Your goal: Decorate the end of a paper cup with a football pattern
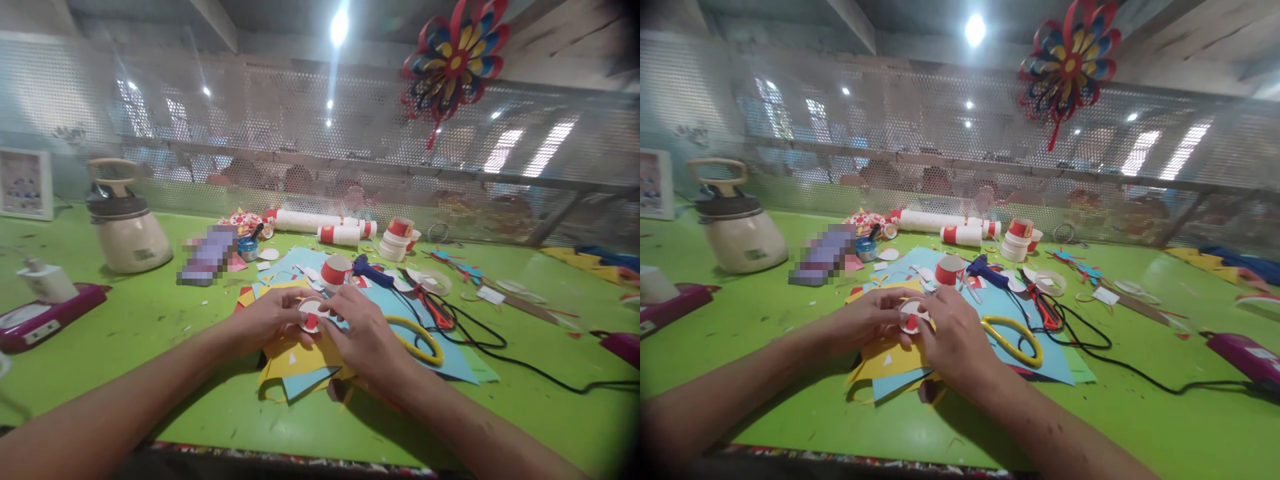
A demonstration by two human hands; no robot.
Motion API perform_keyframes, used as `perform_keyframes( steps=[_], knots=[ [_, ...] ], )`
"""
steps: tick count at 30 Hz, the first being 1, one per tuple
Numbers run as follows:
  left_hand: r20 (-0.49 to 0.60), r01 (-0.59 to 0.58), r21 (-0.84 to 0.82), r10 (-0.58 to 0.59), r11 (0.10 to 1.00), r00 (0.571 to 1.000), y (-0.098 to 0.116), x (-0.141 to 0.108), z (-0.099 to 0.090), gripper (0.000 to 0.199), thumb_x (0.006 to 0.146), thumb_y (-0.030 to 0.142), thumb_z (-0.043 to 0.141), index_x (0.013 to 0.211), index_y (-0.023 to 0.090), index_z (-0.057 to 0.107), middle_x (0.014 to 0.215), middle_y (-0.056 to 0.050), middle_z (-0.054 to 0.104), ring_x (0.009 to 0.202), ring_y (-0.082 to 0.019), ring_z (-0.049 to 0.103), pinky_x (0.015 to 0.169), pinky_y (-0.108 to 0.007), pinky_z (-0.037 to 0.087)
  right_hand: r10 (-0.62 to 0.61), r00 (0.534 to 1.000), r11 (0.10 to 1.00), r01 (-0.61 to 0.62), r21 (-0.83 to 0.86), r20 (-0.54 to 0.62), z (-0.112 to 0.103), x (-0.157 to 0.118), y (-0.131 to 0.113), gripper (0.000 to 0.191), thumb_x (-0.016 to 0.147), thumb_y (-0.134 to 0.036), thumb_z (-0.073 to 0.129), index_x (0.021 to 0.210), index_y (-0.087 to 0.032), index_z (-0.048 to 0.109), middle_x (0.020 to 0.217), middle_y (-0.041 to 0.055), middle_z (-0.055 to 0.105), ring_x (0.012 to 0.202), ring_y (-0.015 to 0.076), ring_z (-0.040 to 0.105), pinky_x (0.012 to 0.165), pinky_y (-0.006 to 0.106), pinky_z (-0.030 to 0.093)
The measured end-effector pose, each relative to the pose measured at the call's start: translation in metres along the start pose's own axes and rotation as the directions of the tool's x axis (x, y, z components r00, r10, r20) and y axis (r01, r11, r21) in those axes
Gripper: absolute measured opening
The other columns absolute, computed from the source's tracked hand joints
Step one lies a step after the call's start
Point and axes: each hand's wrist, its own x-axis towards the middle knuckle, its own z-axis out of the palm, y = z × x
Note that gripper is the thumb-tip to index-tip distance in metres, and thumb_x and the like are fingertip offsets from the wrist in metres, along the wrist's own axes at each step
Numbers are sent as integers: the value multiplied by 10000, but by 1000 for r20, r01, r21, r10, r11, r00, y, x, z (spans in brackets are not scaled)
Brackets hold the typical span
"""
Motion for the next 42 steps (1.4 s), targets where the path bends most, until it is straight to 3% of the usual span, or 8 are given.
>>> perform_keyframes(
  steps=[5,13,25,32,42],
  knots=[
    [-17,-1,-1,1,1000,1000,-3,1,0,360,702,119,743,1046,150,641,839,-58,717,681,-138,692,633,-222,564,-44,988,984,68,-162,150,5,-1,-6,76,849,-150,582,801,-135,639,860,110,572,825,231,502,710,369,460],
    [22,-2,-15,2,1000,1000,-1,1,0,317,718,78,674,1029,138,661,843,-51,701,685,-132,682,642,-223,570,19,987,986,8,-167,157,9,-3,-9,55,848,-159,588,818,-131,624,876,107,553,808,218,504,699,353,456],
    [54,18,10,-19,1000,998,1,1,-2,349,687,70,596,1026,115,667,863,-91,711,729,-169,685,614,-232,564,29,992,997,-20,-76,123,10,-3,-2,230,891,-65,452,797,-135,650,827,85,567,736,175,537,672,309,447],
    [64,25,24,-27,999,998,0,1,-3,291,685,76,609,967,116,669,804,-83,712,704,-173,694,614,-237,565,-4,999,999,7,53,-53,6,0,1,233,862,-49,479,927,-143,683,820,82,607,740,179,554,639,290,450],
    [64,-33,52,30,998,998,-1,0,-4,405,696,57,653,1090,147,644,861,-86,704,767,-175,673,636,-254,571,34,994,999,-31,32,-101,-3,2,-2,187,808,-56,555,868,-183,680,756,31,588,656,147,519,597,261,408]
  ],
)
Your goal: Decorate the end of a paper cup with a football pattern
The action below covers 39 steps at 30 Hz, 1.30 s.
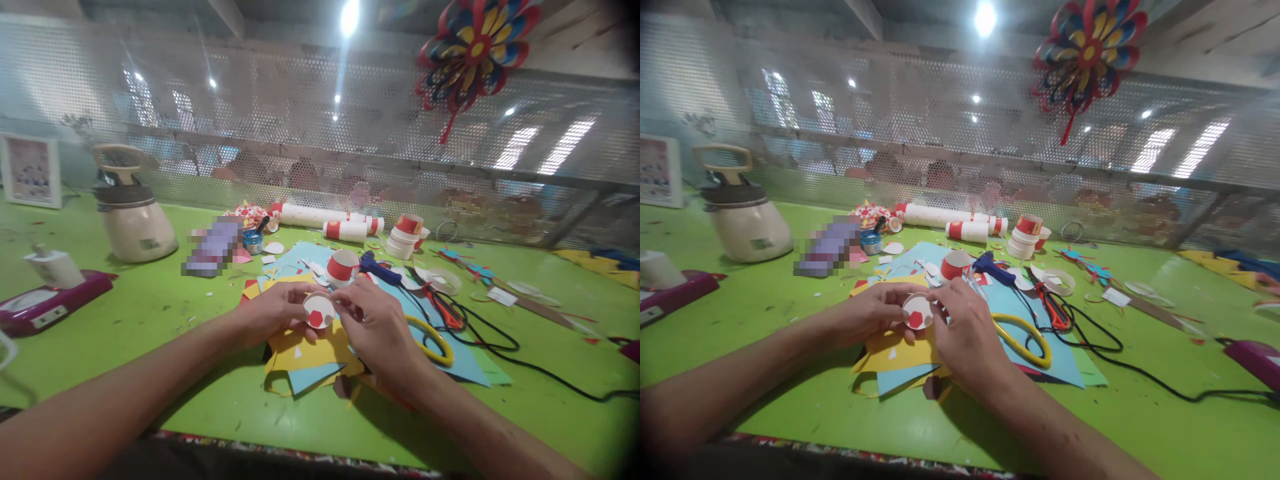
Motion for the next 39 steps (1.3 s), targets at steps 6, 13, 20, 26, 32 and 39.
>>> perform_keyframes(
  steps=[6,13,20,26,32,39],
  knots=[
    [-7,7,47,-7,999,1000,-1,1,1,356,699,67,667,1044,155,657,822,-58,696,729,-155,670,645,-243,553,-18,996,996,26,-83,92,1,-2,-1,187,812,-77,533,891,-173,672,808,62,585,702,175,535,607,285,404],
    [-47,23,80,-19,997,999,2,2,9,374,678,63,673,1041,153,664,859,-49,702,725,-146,661,679,-264,534,4,962,964,68,-255,272,11,-6,-4,130,866,-161,531,834,-161,657,797,67,536,680,179,496,582,288,349],
    [-48,34,78,-30,996,998,3,0,10,495,615,20,677,1090,158,662,892,-56,696,757,-156,648,702,-277,518,-27,969,958,96,-271,246,16,-9,-5,98,833,-111,541,822,-147,632,808,65,533,656,167,455,574,286,334],
    [-49,31,79,-28,996,998,2,-1,9,549,586,-1,704,1106,170,660,926,-55,694,835,-171,635,735,-279,507,-32,973,961,93,-261,230,19,-12,-3,101,852,-125,513,860,-152,610,866,74,543,693,177,472,584,292,341],
    [-71,43,88,-36,995,997,4,-2,12,542,585,-12,672,1097,165,652,898,-37,686,844,-171,637,756,-294,512,8,976,973,43,-225,219,20,-11,-4,115,847,-97,486,850,-157,585,877,68,528,688,170,462,588,292,335],
    [-143,68,98,-53,993,988,4,0,11,552,577,8,568,1108,154,612,797,-24,672,667,-130,647,662,-267,522,52,976,998,-44,-39,212,20,-12,-8,88,831,-98,509,815,-145,582,870,81,539,711,179,447,623,309,328]
  ],
)
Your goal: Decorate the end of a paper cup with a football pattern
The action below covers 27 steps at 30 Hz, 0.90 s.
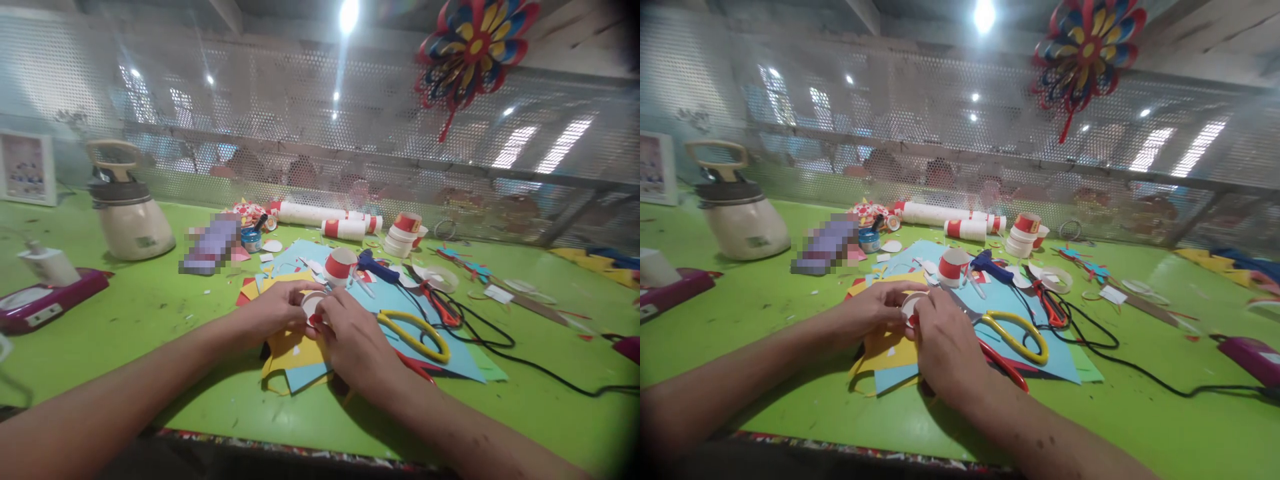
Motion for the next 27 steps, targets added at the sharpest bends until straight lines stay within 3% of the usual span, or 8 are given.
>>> perform_keyframes(
  steps=[2,5,10,15,19,23,25,27],
  knots=[
    [-11,3,16,-3,1000,1000,0,0,-1,592,573,18,553,1149,152,574,776,-27,673,630,-133,657,643,-267,521,97,995,974,-96,207,3,-2,2,0,90,793,-93,551,749,-165,583,811,54,555,709,175,446,643,313,323],
    [-23,-6,69,8,998,1000,2,-1,-2,618,599,60,566,1209,148,509,746,-37,681,568,-150,661,592,-278,520,259,965,859,-250,446,43,-7,9,3,94,752,-117,605,684,-178,586,691,14,572,656,153,467,637,301,343],
    [-122,-61,282,98,958,988,5,1,-5,504,651,139,563,1154,116,556,688,-28,664,545,-172,626,503,-268,477,381,910,671,-394,628,163,-23,20,11,142,753,-282,629,681,-161,607,555,-16,560,498,109,480,523,263,376],
    [-203,-84,487,205,870,957,7,1,-9,358,690,198,574,1024,121,675,798,-43,703,706,-199,635,649,-290,477,405,882,523,-440,730,241,-29,21,10,158,682,-304,686,686,-148,660,545,-24,566,497,90,484,545,259,396],
    [-241,-108,591,303,799,922,7,0,-11,360,688,219,608,1025,132,699,1047,-110,689,942,-278,617,854,-385,452,405,880,475,-435,765,249,-29,21,7,147,662,-286,710,672,-144,672,554,-25,572,509,81,480,562,256,393],
    [-245,-211,648,462,732,852,14,-4,-8,357,719,229,606,1057,137,672,1150,-129,608,1143,-288,484,1039,-436,300,399,886,462,-418,782,237,-29,20,6,152,667,-281,717,704,-145,660,576,-25,584,509,83,497,562,260,407],
    [-206,-258,629,477,734,855,19,-8,-5,289,748,251,592,1002,144,678,1079,-112,624,1075,-259,518,995,-413,350,390,895,479,-397,783,215,-29,20,7,175,676,-271,715,776,-143,651,578,-31,585,501,86,506,548,261,412],
    [-126,-278,570,417,773,900,22,-11,-1,226,777,297,584,908,150,694,908,-82,668,874,-218,590,832,-366,455,350,915,506,-365,782,200,-29,20,7,226,694,-260,705,872,-142,630,594,-32,595,502,88,511,537,259,415]
  ],
)
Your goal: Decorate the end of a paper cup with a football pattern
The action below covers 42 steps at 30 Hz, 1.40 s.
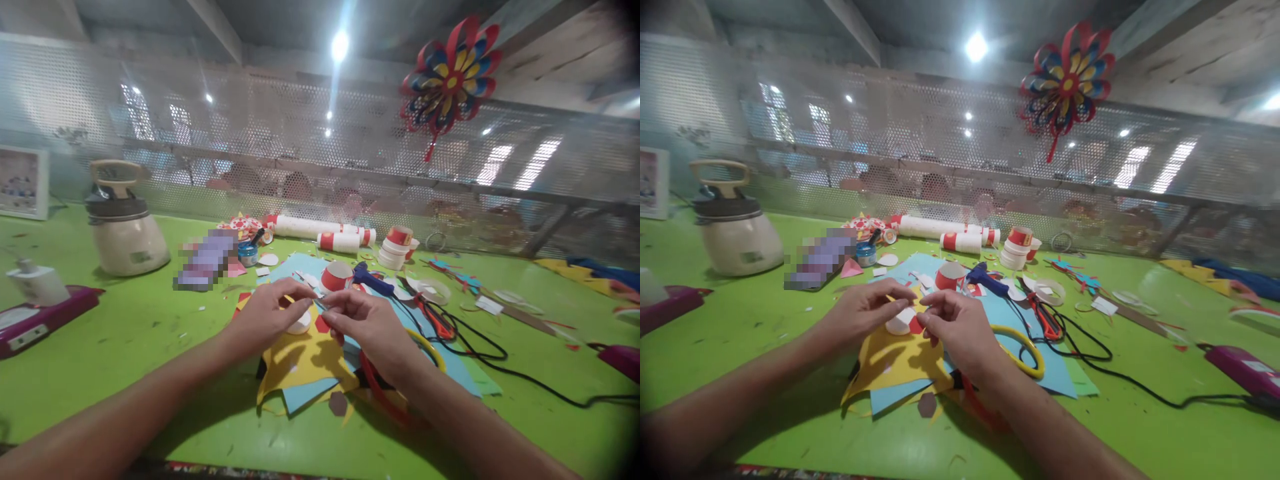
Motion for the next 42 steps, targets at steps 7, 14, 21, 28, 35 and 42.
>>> perform_keyframes(
  steps=[7,14,21,28,35,42],
  knots=[
    [219,124,-249,-69,960,973,-3,-2,4,175,741,282,647,833,134,665,642,-14,646,556,-104,545,550,-228,445,-17,995,998,24,-65,102,0,-2,-3,309,710,-254,704,972,-139,587,630,-29,614,505,85,515,520,250,412],
    [166,-2,-221,40,975,985,6,-7,4,122,738,164,625,854,137,654,816,-36,652,700,-129,576,643,-249,462,63,996,996,-66,65,56,-4,-1,-5,354,662,-302,756,946,-146,613,582,-51,588,494,82,501,528,260,400],
    [121,-182,-169,204,969,972,8,-10,3,109,804,133,587,876,126,668,865,-67,664,804,-161,622,757,-285,495,89,992,970,-106,219,86,-7,-1,-3,349,640,-267,801,926,-155,634,583,-41,581,502,88,509,523,264,399],
    [66,-335,-119,344,935,937,6,-11,1,67,820,163,650,860,148,701,799,-60,670,759,-165,603,725,-299,489,136,973,913,-195,358,184,-7,-2,-2,326,657,-224,802,940,-157,656,615,-33,571,520,82,517,513,235,382],
    [91,-277,-122,288,953,953,7,-8,-1,65,808,226,674,785,171,698,847,-45,625,819,-161,586,750,-288,465,128,968,938,-188,291,214,1,-5,-3,336,662,-288,791,930,-159,635,637,-17,604,547,93,539,535,234,404],
    [248,163,-474,-47,866,968,-1,-4,3,224,769,328,713,751,143,587,706,-39,686,642,-132,611,565,-236,457,19,1000,999,-19,-42,4,-2,-6,-15,175,722,-320,675,768,-153,649,655,-11,595,548,97,509,557,261,406]
  ],
)
